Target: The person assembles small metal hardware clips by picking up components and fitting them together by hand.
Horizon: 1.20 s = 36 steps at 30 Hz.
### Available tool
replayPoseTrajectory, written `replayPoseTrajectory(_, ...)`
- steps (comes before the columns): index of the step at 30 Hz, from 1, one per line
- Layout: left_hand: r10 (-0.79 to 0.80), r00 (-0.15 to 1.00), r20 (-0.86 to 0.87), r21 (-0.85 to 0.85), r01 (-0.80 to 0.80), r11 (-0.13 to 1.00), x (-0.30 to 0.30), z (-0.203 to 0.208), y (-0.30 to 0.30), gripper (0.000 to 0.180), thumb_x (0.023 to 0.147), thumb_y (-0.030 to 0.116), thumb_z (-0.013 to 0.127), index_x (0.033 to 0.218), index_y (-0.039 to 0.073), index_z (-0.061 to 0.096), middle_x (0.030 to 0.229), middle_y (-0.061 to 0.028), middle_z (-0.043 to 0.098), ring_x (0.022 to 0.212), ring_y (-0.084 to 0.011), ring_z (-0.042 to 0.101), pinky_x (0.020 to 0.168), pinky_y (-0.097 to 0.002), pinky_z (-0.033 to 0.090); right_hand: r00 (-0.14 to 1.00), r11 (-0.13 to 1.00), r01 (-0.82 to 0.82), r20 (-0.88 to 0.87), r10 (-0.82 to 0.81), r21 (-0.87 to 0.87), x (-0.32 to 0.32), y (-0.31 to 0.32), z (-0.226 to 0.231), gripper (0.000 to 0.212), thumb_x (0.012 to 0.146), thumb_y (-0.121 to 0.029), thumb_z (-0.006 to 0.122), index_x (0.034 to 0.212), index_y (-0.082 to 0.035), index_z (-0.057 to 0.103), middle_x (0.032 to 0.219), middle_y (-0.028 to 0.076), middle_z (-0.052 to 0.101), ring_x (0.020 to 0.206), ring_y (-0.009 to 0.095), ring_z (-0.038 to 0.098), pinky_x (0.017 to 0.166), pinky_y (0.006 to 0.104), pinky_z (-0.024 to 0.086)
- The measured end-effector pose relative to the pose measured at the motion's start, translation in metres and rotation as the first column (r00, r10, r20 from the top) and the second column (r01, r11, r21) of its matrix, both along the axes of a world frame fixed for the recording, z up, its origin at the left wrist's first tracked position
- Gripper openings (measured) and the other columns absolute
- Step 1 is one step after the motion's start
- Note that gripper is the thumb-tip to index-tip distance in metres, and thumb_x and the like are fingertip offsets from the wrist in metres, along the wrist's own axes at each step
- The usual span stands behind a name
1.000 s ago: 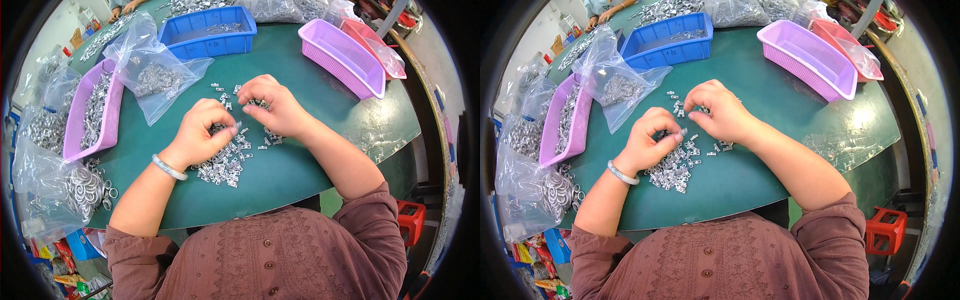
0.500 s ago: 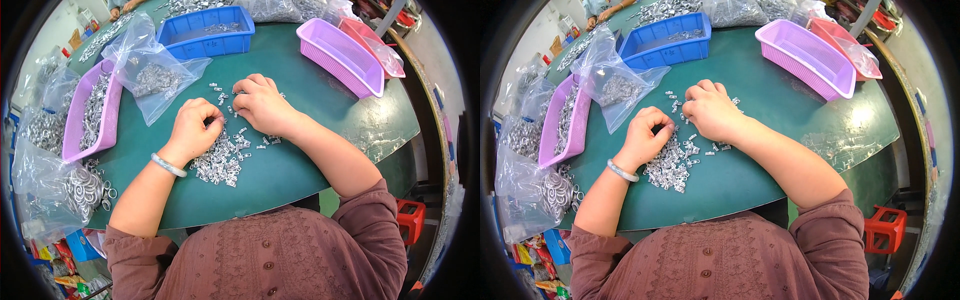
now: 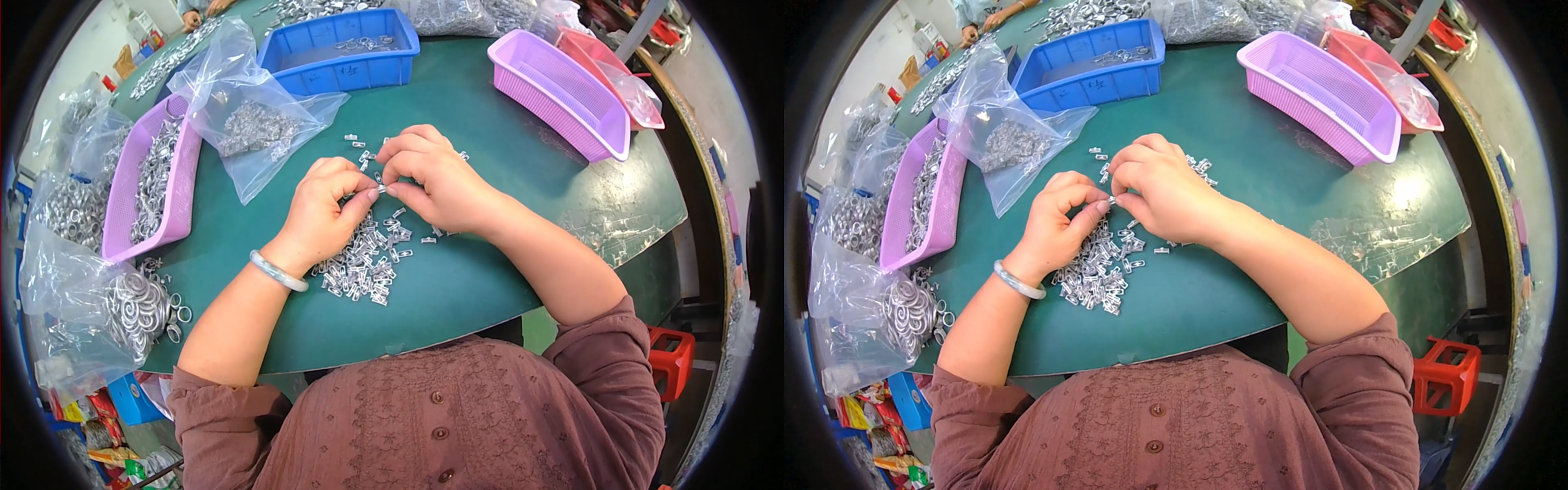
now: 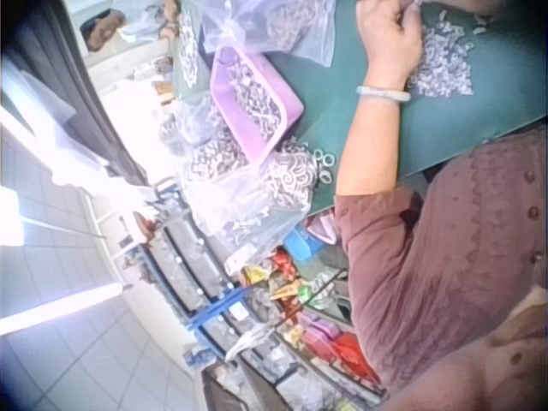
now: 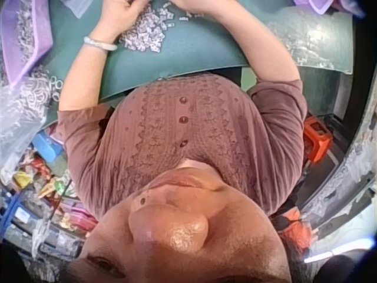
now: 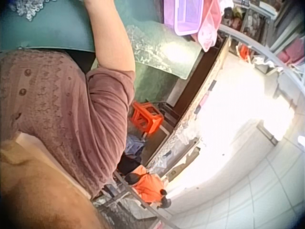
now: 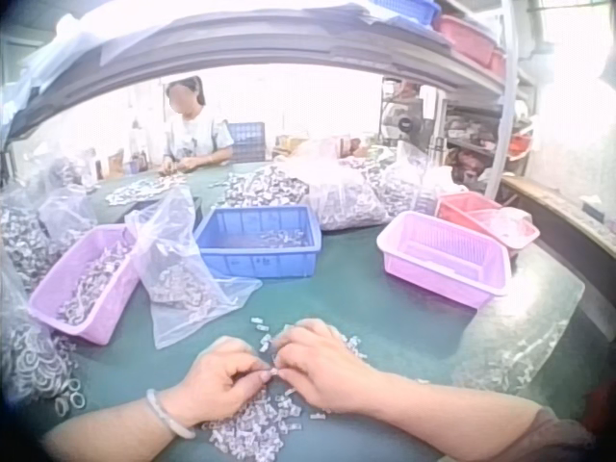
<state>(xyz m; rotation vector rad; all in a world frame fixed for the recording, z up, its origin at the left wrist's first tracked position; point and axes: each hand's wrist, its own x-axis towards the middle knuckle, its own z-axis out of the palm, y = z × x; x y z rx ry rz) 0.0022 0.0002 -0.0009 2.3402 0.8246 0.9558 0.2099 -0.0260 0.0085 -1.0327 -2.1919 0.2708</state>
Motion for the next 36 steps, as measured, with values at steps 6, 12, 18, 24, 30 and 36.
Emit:
replayPoseTrajectory(6, 0.002, 0.997, 0.075, -0.022, -0.001, 1.000, 0.000, 0.000, -0.001, 0.008, 0.082, 0.006, 0.071, 0.088, 0.001, 0.068, 0.087, -0.0070, 0.062, 0.086, -0.0207, 0.057, 0.077, -0.0307, 0.045, 0.996, 0.999, -0.002, -0.092, -0.002, -0.049, 0.002, -0.001, -0.001, 0.008, 0.079, -0.009, 0.069, 0.084, -0.004, 0.066, 0.103, 0.008, 0.064, 0.106, 0.030, 0.053, 0.093, 0.0412, 0.042)
replayPoseTrajectory(12, -0.015, 0.996, 0.091, -0.059, 0.020, 0.998, 0.000, 0.004, -0.003, 0.009, 0.081, 0.004, 0.071, 0.089, 0.001, 0.068, 0.088, -0.0067, 0.062, 0.086, -0.0189, 0.057, 0.078, -0.0297, 0.045, 0.984, 0.994, -0.067, -0.171, 0.051, -0.090, 0.003, -0.001, 0.000, 0.007, 0.079, -0.007, 0.068, 0.084, -0.004, 0.065, 0.102, 0.008, 0.065, 0.104, 0.030, 0.053, 0.092, 0.0402, 0.044)
replayPoseTrajectory(18, -0.022, 0.993, 0.115, -0.087, 0.032, 0.996, 0.000, 0.006, -0.004, 0.010, 0.079, 0.003, 0.072, 0.087, 0.002, 0.067, 0.088, -0.0061, 0.061, 0.086, -0.0185, 0.057, 0.079, -0.0297, 0.045, 0.976, 0.994, -0.091, -0.202, 0.077, -0.060, 0.005, -0.001, 0.000, 0.011, 0.076, -0.003, 0.068, 0.085, -0.005, 0.063, 0.101, 0.008, 0.064, 0.104, 0.029, 0.054, 0.092, 0.0400, 0.044)
replayPoseTrajectory(24, -0.034, 0.991, 0.131, -0.044, 0.040, 0.998, 0.000, 0.006, -0.004, 0.012, 0.076, 0.003, 0.074, 0.086, 0.003, 0.066, 0.089, -0.0058, 0.061, 0.086, -0.0187, 0.057, 0.080, -0.0300, 0.045, 0.977, 0.995, -0.103, -0.192, 0.097, -0.019, 0.004, -0.001, 0.002, 0.016, 0.073, 0.000, 0.070, 0.086, -0.006, 0.063, 0.102, 0.007, 0.064, 0.106, 0.030, 0.054, 0.092, 0.0403, 0.044)
replayPoseTrajectory(30, -0.035, 0.992, 0.125, -0.031, 0.040, 0.999, 0.000, 0.006, -0.004, 0.013, 0.075, 0.005, 0.075, 0.085, 0.003, 0.067, 0.088, -0.0061, 0.060, 0.087, -0.0203, 0.057, 0.080, -0.0315, 0.045, 0.981, 0.995, -0.099, -0.166, 0.097, -0.006, 0.005, 0.000, 0.003, 0.019, 0.072, 0.000, 0.070, 0.088, -0.007, 0.063, 0.104, 0.007, 0.063, 0.108, 0.030, 0.052, 0.093, 0.0404, 0.044)
replayPoseTrajectory(36, -0.162, 0.986, -0.042, 0.004, 0.163, 0.987, -0.001, 0.007, 0.001, 0.010, 0.074, 0.008, 0.072, 0.082, 0.004, 0.067, 0.086, -0.0077, 0.061, 0.087, -0.0231, 0.057, 0.079, -0.0342, 0.046, 0.998, 0.999, 0.043, 0.046, -0.043, -0.008, 0.007, 0.006, -0.007, 0.024, 0.076, -0.004, 0.067, 0.100, -0.009, 0.067, 0.110, 0.007, 0.061, 0.112, 0.030, 0.050, 0.096, 0.0422, 0.040)
